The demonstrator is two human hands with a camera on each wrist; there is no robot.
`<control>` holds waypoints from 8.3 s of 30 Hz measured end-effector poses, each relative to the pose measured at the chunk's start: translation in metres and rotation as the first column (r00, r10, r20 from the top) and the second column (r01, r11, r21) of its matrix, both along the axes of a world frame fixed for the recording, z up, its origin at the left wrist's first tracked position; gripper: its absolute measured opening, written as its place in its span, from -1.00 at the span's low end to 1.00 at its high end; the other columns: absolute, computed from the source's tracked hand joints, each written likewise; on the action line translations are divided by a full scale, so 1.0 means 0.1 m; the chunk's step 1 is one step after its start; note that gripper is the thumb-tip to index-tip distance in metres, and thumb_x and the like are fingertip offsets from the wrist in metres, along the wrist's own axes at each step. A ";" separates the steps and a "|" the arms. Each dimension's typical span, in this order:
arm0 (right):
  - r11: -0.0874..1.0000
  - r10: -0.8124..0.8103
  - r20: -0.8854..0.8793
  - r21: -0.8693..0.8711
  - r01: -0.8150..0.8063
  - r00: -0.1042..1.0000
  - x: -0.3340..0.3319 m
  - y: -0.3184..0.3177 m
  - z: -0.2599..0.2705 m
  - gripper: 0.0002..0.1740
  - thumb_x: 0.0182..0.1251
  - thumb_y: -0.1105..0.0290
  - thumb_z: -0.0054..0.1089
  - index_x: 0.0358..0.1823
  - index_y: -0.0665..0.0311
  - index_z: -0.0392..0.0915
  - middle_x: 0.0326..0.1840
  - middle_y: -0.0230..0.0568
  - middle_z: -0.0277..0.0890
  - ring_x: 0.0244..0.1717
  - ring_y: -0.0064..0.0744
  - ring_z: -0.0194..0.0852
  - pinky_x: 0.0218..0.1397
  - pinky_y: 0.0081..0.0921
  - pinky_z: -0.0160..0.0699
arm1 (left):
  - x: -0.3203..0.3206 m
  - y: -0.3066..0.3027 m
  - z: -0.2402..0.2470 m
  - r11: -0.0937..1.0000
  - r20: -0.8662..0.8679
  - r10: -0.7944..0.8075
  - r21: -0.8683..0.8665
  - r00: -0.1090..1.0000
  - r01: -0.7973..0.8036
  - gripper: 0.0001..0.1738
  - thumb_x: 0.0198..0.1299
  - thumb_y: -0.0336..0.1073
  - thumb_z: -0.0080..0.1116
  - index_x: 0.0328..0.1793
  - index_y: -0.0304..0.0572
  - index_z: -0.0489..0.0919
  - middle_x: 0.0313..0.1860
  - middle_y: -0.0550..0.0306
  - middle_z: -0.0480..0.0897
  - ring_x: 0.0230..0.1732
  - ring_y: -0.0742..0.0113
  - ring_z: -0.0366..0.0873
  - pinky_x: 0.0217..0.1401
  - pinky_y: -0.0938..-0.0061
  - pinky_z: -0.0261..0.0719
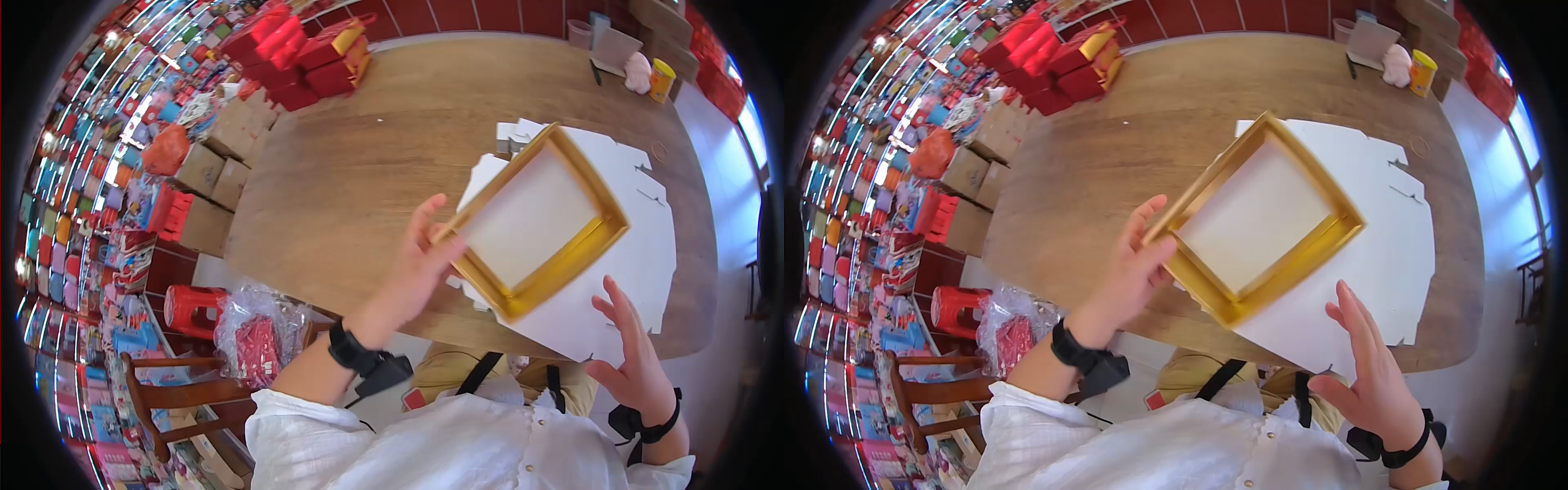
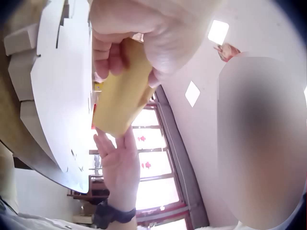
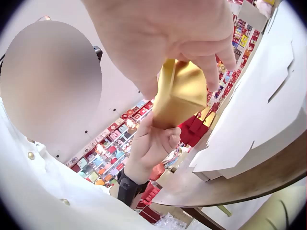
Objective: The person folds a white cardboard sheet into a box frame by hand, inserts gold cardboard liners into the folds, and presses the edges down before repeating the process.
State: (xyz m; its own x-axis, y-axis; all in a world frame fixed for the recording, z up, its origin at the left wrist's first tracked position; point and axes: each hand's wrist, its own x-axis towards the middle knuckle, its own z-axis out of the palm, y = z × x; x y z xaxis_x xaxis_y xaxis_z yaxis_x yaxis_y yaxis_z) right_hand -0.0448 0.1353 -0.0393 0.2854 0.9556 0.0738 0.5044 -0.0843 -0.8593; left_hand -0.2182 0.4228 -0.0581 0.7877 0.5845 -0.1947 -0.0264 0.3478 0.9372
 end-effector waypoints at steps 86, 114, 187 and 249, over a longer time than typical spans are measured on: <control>0.802 -0.167 0.377 -0.485 0.348 0.911 0.81 0.35 -0.25 -0.63 0.15 0.16 0.38 -0.52 0.33 0.51 -0.56 -0.05 0.51 -0.45 -0.03 0.49 -0.33 -0.20 0.41 | 0.53 -0.98 -0.38 -0.506 -0.443 -0.135 0.800 0.886 0.323 -0.53 0.17 -0.37 0.12 0.20 -0.50 0.53 0.17 -0.39 0.59 0.19 -0.20 0.60 0.15 0.14 0.65; 0.985 -0.155 0.756 0.069 0.159 0.636 0.39 0.08 -0.53 -0.67 -0.06 0.36 0.39 -0.21 0.28 0.61 -0.24 -0.35 0.55 -0.20 -0.36 0.52 -0.04 -0.39 0.51 | 0.88 -0.77 -0.25 -0.406 -0.531 -0.195 0.809 0.824 0.425 -0.68 -0.02 -0.45 0.20 -0.07 -0.31 0.64 -0.27 0.13 0.60 -0.25 0.21 0.57 -0.26 0.42 0.62; 0.946 -0.276 0.423 0.278 0.166 0.863 0.60 -0.27 -0.46 -0.61 0.32 0.40 0.25 0.17 0.27 0.51 0.28 -0.07 0.45 0.29 -0.07 0.40 0.37 -0.30 0.35 | -2.96 -0.14 -0.75 0.444 -0.886 0.228 -0.274 -0.404 0.853 -0.04 -0.18 0.03 0.49 0.31 -0.35 0.36 0.02 -0.24 0.64 0.07 -0.23 0.63 0.05 0.09 0.65; 0.972 -0.232 0.496 0.154 0.178 0.837 0.74 -0.34 -0.47 -0.62 0.43 0.25 0.16 0.17 0.27 0.49 0.38 -0.10 0.37 0.25 -0.18 0.51 0.61 -0.14 0.02 | -2.56 0.30 -0.44 0.232 -0.342 0.743 0.938 0.575 0.257 -0.02 -0.18 -0.33 0.54 0.41 -0.35 0.26 0.22 -0.18 0.40 0.28 -0.02 0.37 0.42 0.13 0.29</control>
